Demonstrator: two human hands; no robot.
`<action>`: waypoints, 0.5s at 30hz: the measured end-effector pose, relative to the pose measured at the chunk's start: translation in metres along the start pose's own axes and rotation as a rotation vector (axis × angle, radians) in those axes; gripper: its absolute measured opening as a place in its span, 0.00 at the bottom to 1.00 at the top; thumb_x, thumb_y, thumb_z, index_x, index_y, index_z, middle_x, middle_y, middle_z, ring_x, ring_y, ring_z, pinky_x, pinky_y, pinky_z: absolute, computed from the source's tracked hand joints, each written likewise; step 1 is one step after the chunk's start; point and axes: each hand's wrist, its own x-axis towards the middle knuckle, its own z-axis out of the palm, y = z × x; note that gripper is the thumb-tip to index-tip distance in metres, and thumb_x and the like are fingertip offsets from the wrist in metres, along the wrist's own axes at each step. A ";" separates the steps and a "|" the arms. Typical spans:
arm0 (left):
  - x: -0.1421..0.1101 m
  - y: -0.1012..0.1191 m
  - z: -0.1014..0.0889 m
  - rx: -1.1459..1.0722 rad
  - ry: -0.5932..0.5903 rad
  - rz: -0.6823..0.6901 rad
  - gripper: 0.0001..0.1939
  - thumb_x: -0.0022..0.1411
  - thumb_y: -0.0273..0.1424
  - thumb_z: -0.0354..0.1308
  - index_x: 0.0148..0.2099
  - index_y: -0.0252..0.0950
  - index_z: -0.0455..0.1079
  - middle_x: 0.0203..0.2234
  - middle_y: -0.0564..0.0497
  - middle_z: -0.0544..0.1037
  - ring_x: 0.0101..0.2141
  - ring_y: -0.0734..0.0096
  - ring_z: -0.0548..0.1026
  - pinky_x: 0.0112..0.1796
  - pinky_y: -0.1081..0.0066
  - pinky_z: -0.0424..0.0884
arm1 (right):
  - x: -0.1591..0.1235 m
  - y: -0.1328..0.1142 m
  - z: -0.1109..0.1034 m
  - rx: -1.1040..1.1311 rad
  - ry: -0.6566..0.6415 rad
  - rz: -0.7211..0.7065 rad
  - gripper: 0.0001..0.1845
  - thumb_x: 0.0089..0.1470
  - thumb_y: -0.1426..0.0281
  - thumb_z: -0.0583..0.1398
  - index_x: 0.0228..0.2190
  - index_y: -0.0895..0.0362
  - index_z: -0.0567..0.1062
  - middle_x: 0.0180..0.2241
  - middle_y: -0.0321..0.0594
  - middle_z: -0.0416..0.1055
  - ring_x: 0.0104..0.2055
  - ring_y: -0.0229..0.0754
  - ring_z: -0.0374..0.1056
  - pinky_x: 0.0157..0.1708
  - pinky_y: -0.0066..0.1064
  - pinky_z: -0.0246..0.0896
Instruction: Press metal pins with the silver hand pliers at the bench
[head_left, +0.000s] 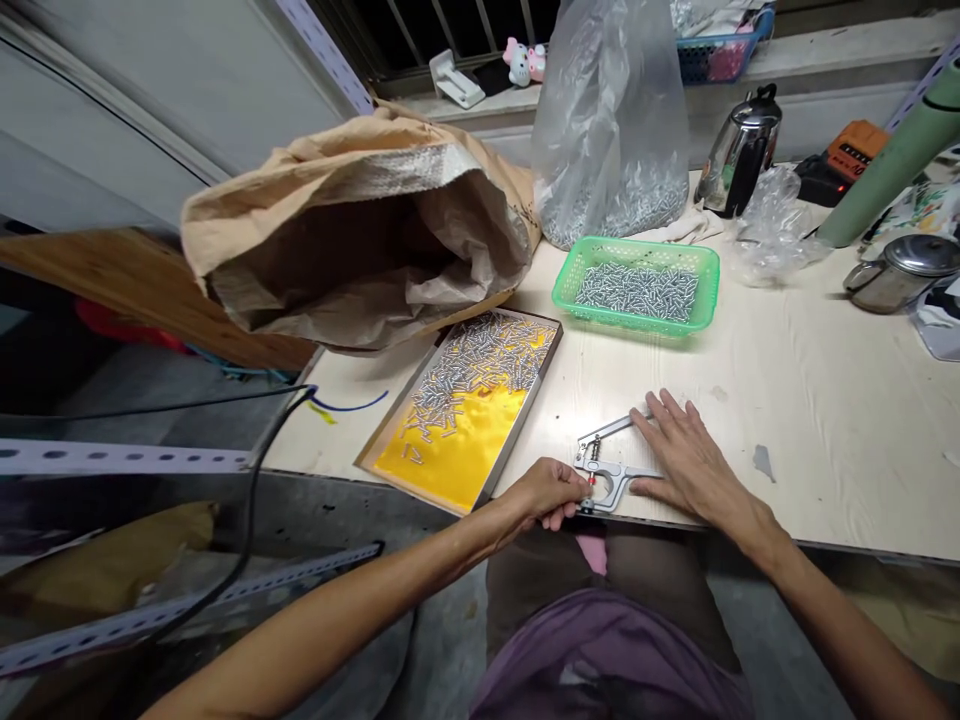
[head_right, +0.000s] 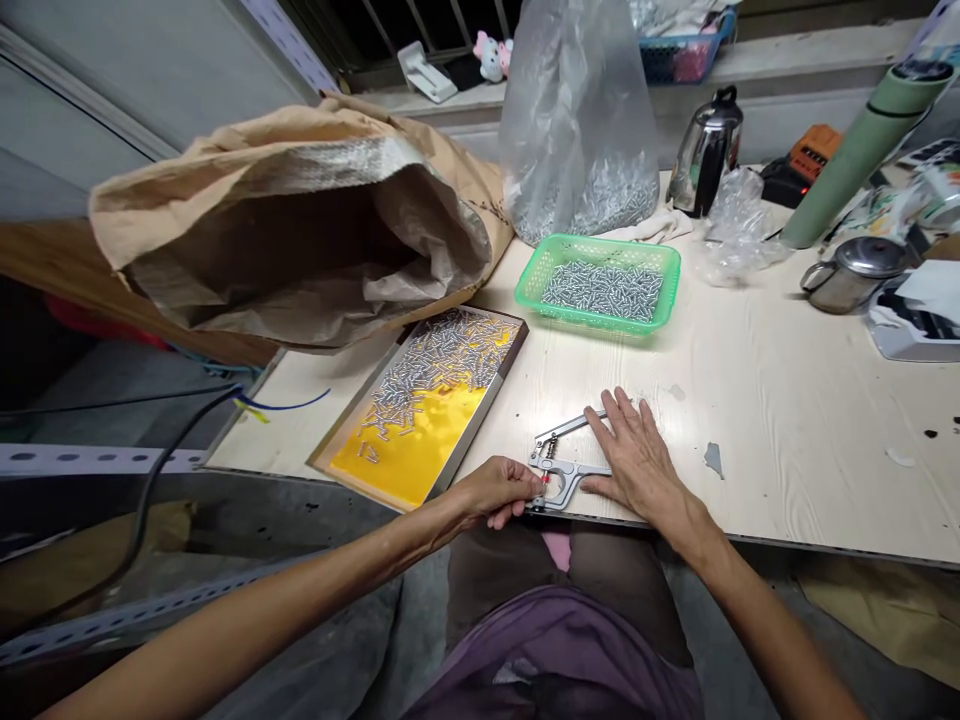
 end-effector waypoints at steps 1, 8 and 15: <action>0.001 -0.001 0.000 0.007 0.006 -0.004 0.14 0.48 0.38 0.63 0.26 0.32 0.66 0.09 0.61 0.65 0.07 0.84 0.58 0.10 0.80 0.47 | 0.004 0.004 0.002 0.004 -0.053 -0.007 0.47 0.47 0.52 0.62 0.60 0.63 0.53 0.61 0.58 0.51 0.66 0.60 0.37 0.59 0.57 0.40; 0.002 0.000 0.000 0.034 0.023 0.001 0.15 0.47 0.39 0.62 0.25 0.32 0.66 0.09 0.60 0.66 0.08 0.83 0.60 0.11 0.80 0.48 | 0.011 0.018 0.002 0.014 -0.197 -0.042 0.51 0.45 0.52 0.62 0.62 0.62 0.49 0.61 0.58 0.52 0.65 0.59 0.42 0.60 0.58 0.37; -0.002 0.004 0.001 0.044 -0.002 0.039 0.16 0.48 0.40 0.62 0.22 0.33 0.64 0.10 0.60 0.65 0.08 0.84 0.59 0.12 0.80 0.51 | 0.010 0.014 -0.009 -0.038 -0.229 0.027 0.51 0.41 0.53 0.65 0.60 0.63 0.53 0.58 0.58 0.57 0.62 0.61 0.47 0.58 0.58 0.43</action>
